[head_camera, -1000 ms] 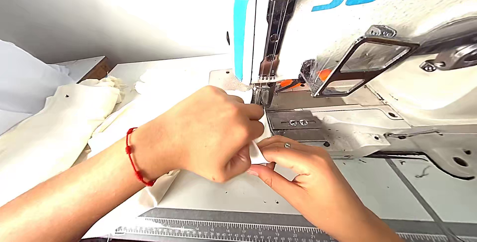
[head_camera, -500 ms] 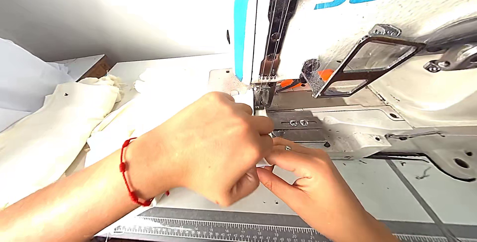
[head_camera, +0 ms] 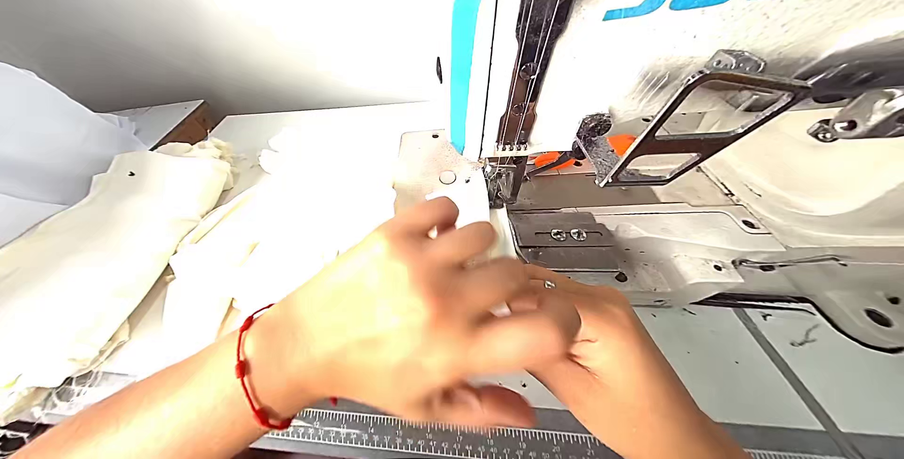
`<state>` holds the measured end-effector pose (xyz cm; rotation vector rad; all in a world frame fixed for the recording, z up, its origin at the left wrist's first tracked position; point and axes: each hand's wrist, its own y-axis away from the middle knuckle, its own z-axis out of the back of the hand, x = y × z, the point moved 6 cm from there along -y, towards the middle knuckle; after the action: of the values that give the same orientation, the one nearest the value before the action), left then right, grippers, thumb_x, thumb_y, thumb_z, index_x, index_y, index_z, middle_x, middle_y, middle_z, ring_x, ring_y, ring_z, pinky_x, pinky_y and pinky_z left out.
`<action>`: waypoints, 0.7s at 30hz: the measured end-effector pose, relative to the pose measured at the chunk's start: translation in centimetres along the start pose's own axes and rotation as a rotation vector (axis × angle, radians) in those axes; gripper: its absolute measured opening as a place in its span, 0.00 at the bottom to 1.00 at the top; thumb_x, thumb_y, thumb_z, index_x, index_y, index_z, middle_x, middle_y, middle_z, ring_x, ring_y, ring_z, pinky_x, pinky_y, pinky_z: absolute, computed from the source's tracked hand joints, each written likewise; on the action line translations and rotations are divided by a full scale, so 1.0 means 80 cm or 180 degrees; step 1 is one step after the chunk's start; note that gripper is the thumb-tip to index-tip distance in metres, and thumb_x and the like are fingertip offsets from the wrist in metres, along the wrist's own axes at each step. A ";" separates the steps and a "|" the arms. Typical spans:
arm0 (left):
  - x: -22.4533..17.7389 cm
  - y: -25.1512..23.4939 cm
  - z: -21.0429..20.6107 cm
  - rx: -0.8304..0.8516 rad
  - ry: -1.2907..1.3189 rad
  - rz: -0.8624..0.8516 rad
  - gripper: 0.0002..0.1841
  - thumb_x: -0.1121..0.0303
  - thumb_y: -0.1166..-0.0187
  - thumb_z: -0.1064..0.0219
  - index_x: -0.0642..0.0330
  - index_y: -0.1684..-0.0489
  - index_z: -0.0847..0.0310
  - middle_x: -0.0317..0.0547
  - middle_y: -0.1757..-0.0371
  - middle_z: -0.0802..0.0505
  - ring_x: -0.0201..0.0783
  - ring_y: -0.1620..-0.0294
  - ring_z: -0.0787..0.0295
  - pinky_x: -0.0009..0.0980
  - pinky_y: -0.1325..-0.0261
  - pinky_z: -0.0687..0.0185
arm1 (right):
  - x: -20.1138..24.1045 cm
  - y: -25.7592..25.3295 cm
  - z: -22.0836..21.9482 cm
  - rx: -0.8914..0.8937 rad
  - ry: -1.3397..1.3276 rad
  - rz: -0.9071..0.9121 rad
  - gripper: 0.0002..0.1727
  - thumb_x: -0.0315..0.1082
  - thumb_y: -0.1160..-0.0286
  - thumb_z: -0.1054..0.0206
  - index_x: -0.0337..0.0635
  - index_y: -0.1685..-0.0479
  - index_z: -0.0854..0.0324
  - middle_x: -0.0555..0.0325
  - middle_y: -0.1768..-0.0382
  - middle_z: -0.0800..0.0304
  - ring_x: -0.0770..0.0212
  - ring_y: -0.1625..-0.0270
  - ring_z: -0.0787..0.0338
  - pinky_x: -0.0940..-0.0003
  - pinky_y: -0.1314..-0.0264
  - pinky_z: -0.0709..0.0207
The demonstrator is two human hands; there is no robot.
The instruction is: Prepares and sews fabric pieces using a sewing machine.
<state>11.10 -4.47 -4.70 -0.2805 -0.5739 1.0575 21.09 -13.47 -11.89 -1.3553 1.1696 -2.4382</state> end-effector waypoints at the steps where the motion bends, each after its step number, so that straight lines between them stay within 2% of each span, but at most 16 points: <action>1: 0.010 0.017 -0.010 0.0136 0.0005 0.0286 0.26 0.35 0.18 0.45 0.44 0.42 0.17 0.45 0.50 0.09 0.46 0.47 0.12 0.49 0.38 0.23 | 0.000 0.001 -0.001 0.0016 0.0011 -0.0015 0.14 0.40 0.18 0.31 0.38 0.67 0.11 0.61 0.66 0.07 0.79 0.54 0.10 0.86 0.48 0.17; 2: 0.023 0.036 -0.019 0.0314 0.0045 0.0550 0.27 0.38 0.25 0.35 0.46 0.36 0.17 0.50 0.41 0.10 0.52 0.37 0.13 0.57 0.30 0.25 | 0.000 0.002 -0.002 0.0043 0.0055 -0.0022 0.16 0.41 0.18 0.31 0.37 0.69 0.12 0.60 0.66 0.07 0.77 0.53 0.09 0.84 0.47 0.17; 3: 0.035 0.054 -0.024 0.0469 0.0024 0.0752 0.27 0.47 0.32 0.28 0.50 0.37 0.15 0.54 0.39 0.10 0.55 0.36 0.12 0.60 0.32 0.22 | -0.001 0.003 -0.003 0.0060 0.0096 -0.0017 0.16 0.41 0.18 0.31 0.37 0.70 0.12 0.59 0.66 0.07 0.75 0.52 0.09 0.84 0.45 0.17; 4: 0.044 0.070 -0.021 0.0553 -0.0079 0.0862 0.23 0.57 0.36 0.26 0.53 0.42 0.13 0.53 0.45 0.09 0.55 0.45 0.09 0.57 0.44 0.14 | -0.001 0.004 -0.004 0.0067 0.0100 -0.0004 0.16 0.40 0.18 0.31 0.37 0.70 0.12 0.59 0.65 0.06 0.75 0.50 0.09 0.83 0.43 0.18; 5: 0.051 0.079 -0.011 0.0558 -0.0258 0.0843 0.16 0.66 0.36 0.30 0.55 0.50 0.12 0.51 0.55 0.08 0.51 0.59 0.07 0.50 0.61 0.13 | -0.002 0.005 -0.005 0.0073 0.0078 0.0016 0.16 0.39 0.18 0.31 0.37 0.70 0.13 0.59 0.64 0.06 0.74 0.48 0.09 0.82 0.41 0.18; 6: 0.055 0.082 0.003 0.0540 -0.0505 0.0779 0.11 0.72 0.32 0.37 0.55 0.57 0.11 0.49 0.64 0.09 0.49 0.71 0.11 0.45 0.74 0.19 | -0.002 0.005 -0.006 0.0077 0.0043 0.0036 0.15 0.39 0.18 0.31 0.37 0.69 0.13 0.58 0.63 0.06 0.73 0.47 0.09 0.82 0.39 0.18; 7: 0.057 0.081 0.017 0.0560 -0.0765 0.0785 0.11 0.75 0.27 0.41 0.55 0.60 0.12 0.50 0.67 0.12 0.50 0.75 0.15 0.45 0.76 0.26 | -0.002 0.005 -0.008 0.0078 0.0010 0.0054 0.14 0.38 0.18 0.31 0.37 0.67 0.12 0.58 0.62 0.05 0.73 0.46 0.09 0.81 0.38 0.18; 9: 0.058 0.066 0.036 0.0733 -0.1027 0.0997 0.12 0.75 0.30 0.39 0.54 0.57 0.09 0.58 0.59 0.11 0.60 0.65 0.13 0.58 0.64 0.25 | 0.000 0.003 -0.011 0.0027 -0.0007 0.0068 0.14 0.38 0.18 0.31 0.37 0.66 0.11 0.59 0.61 0.05 0.73 0.47 0.08 0.81 0.39 0.17; 10: 0.053 0.055 0.039 0.0855 -0.0867 0.1102 0.15 0.70 0.34 0.34 0.52 0.50 0.07 0.60 0.46 0.10 0.64 0.54 0.11 0.63 0.56 0.24 | 0.002 0.001 -0.011 -0.0011 0.0011 0.0062 0.14 0.39 0.18 0.31 0.37 0.67 0.11 0.59 0.62 0.05 0.74 0.48 0.08 0.81 0.41 0.17; 11: 0.043 0.043 0.037 0.0943 -0.0617 0.1073 0.20 0.61 0.33 0.33 0.49 0.41 0.08 0.57 0.35 0.11 0.62 0.46 0.12 0.63 0.51 0.23 | 0.005 0.001 -0.009 -0.0038 0.0030 0.0050 0.14 0.39 0.18 0.30 0.37 0.67 0.11 0.58 0.62 0.05 0.74 0.48 0.09 0.82 0.42 0.16; 12: 0.029 0.028 0.031 0.0960 -0.0384 0.0905 0.23 0.54 0.29 0.37 0.45 0.35 0.11 0.47 0.29 0.12 0.52 0.45 0.12 0.53 0.52 0.20 | 0.007 0.001 -0.006 -0.0058 0.0055 0.0037 0.14 0.40 0.19 0.30 0.37 0.67 0.11 0.58 0.62 0.05 0.75 0.49 0.09 0.82 0.43 0.16; 13: 0.016 0.013 0.022 0.0862 -0.0129 0.0628 0.23 0.55 0.27 0.42 0.45 0.36 0.11 0.40 0.31 0.10 0.40 0.54 0.11 0.41 0.62 0.20 | 0.007 0.003 -0.003 -0.0064 0.0090 0.0023 0.14 0.40 0.18 0.30 0.38 0.66 0.11 0.59 0.62 0.05 0.75 0.49 0.09 0.83 0.43 0.17; 14: 0.008 0.001 0.010 0.0774 0.0130 0.0367 0.20 0.59 0.26 0.44 0.49 0.43 0.09 0.37 0.40 0.07 0.34 0.63 0.14 0.33 0.71 0.26 | 0.007 0.005 -0.003 -0.0081 0.0132 0.0008 0.14 0.40 0.18 0.30 0.38 0.66 0.11 0.59 0.63 0.06 0.76 0.51 0.09 0.83 0.44 0.17; 17: 0.014 -0.013 -0.017 0.0711 0.0222 -0.0033 0.13 0.62 0.28 0.44 0.53 0.76 0.14 0.35 0.71 0.14 0.32 0.78 0.23 0.30 0.81 0.39 | 0.000 0.010 -0.005 -0.0111 0.0148 0.0008 0.14 0.40 0.19 0.30 0.38 0.65 0.10 0.60 0.63 0.06 0.76 0.50 0.09 0.83 0.42 0.17; 18: 0.021 -0.014 -0.019 0.0695 0.0135 -0.0056 0.13 0.62 0.29 0.44 0.52 0.82 0.17 0.34 0.75 0.17 0.32 0.79 0.25 0.30 0.82 0.42 | -0.002 0.009 -0.005 -0.0108 0.0128 0.0008 0.14 0.40 0.19 0.30 0.38 0.65 0.10 0.60 0.62 0.05 0.75 0.49 0.09 0.82 0.42 0.17; 21: 0.031 -0.015 -0.010 0.0614 0.0071 0.0029 0.13 0.61 0.32 0.44 0.50 0.85 0.19 0.33 0.75 0.17 0.30 0.78 0.26 0.29 0.80 0.44 | -0.003 0.004 -0.001 -0.0121 0.0097 -0.0055 0.14 0.41 0.19 0.30 0.40 0.65 0.09 0.61 0.62 0.05 0.77 0.52 0.09 0.84 0.47 0.16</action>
<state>13.31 -2.84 -4.02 -0.1255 -0.4471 1.1086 21.05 -13.55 -12.30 -1.3485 1.2225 -2.4693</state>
